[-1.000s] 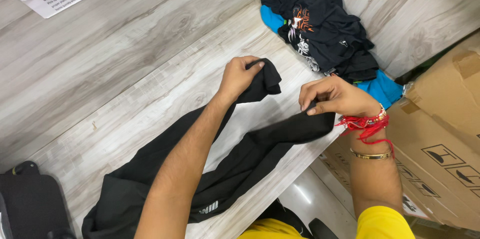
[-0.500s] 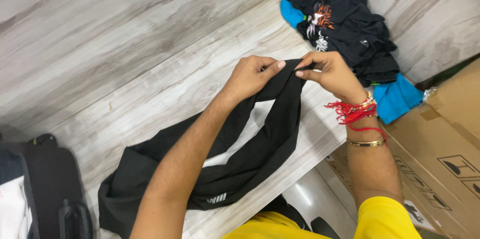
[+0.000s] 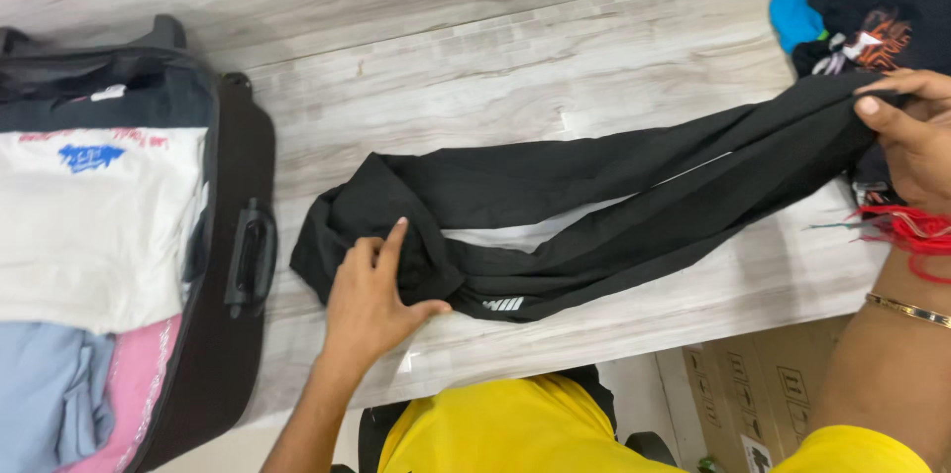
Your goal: The person folds a shirt and a pair of pants and places them into a suitcase.
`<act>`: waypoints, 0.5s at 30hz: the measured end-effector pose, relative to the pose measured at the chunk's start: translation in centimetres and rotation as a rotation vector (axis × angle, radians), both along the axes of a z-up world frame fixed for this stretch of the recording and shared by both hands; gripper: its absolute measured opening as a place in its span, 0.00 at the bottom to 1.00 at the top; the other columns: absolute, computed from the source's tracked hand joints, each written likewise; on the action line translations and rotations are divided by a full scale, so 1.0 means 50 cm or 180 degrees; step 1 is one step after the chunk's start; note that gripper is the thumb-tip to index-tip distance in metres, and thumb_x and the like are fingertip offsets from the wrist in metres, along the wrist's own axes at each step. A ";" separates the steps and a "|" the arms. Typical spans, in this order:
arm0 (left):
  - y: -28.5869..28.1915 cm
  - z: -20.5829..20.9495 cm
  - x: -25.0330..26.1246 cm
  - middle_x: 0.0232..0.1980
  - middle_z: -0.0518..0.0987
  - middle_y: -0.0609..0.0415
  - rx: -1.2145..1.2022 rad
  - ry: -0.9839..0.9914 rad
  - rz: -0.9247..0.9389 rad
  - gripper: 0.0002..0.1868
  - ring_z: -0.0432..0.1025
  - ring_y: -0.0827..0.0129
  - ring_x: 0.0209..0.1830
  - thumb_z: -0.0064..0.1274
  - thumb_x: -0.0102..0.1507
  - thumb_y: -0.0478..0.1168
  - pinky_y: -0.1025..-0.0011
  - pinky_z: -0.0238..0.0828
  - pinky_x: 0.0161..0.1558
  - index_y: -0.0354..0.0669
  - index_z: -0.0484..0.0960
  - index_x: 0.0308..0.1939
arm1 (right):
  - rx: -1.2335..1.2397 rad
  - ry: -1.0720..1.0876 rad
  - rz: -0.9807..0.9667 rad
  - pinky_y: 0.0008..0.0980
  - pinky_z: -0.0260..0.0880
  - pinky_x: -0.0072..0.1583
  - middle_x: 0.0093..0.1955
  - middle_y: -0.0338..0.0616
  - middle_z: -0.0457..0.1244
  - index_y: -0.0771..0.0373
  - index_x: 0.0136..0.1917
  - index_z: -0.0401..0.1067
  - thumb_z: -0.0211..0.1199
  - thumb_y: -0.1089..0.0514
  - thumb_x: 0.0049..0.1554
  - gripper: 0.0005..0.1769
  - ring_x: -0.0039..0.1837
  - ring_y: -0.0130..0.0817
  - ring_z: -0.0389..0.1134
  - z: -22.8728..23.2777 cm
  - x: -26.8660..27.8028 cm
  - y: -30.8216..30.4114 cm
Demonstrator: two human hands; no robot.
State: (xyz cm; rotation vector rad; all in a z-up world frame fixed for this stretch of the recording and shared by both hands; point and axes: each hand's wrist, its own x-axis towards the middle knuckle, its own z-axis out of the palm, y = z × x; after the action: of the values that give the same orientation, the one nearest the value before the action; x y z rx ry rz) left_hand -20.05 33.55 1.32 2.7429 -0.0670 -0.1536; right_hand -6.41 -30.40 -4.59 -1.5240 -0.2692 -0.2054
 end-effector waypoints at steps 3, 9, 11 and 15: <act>0.001 -0.048 -0.046 0.59 0.70 0.36 0.0309 -0.0487 -0.0326 0.63 0.68 0.44 0.53 0.77 0.38 0.54 0.52 0.65 0.54 0.57 0.61 0.75 | -0.0449 0.0150 -0.0358 0.30 0.64 0.65 0.52 0.45 0.64 0.64 0.57 0.68 0.62 0.62 0.69 0.06 0.55 0.29 0.65 -0.049 0.028 -0.036; 0.052 -0.151 -0.061 0.53 0.76 0.39 0.0009 -0.0749 -0.0167 0.49 0.72 0.47 0.52 0.63 0.50 0.32 0.57 0.70 0.56 0.41 0.60 0.75 | -0.1559 0.1018 -0.1190 0.31 0.56 0.44 0.42 0.46 0.62 0.62 0.56 0.70 0.57 0.50 0.71 0.13 0.40 0.31 0.58 -0.059 0.014 -0.051; 0.072 -0.160 -0.053 0.54 0.79 0.38 -0.0498 -0.0887 0.0102 0.44 0.74 0.46 0.53 0.60 0.53 0.29 0.58 0.72 0.56 0.37 0.63 0.74 | -0.1749 0.1092 -0.1394 0.32 0.56 0.45 0.42 0.47 0.63 0.62 0.56 0.70 0.58 0.50 0.70 0.13 0.41 0.32 0.59 -0.050 0.011 -0.045; 0.122 -0.132 -0.033 0.54 0.83 0.38 -0.1972 -0.0818 0.1187 0.31 0.80 0.54 0.52 0.54 0.60 0.30 0.64 0.76 0.51 0.37 0.69 0.69 | -0.1951 0.1206 -0.1678 0.34 0.58 0.47 0.43 0.49 0.63 0.62 0.56 0.71 0.59 0.49 0.69 0.14 0.43 0.35 0.61 -0.043 -0.015 -0.048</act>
State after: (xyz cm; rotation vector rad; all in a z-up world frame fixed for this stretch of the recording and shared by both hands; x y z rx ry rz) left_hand -21.68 39.63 -5.29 2.0941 0.2796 0.2793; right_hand -7.18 -32.78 -6.75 -2.1850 0.4189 -0.2557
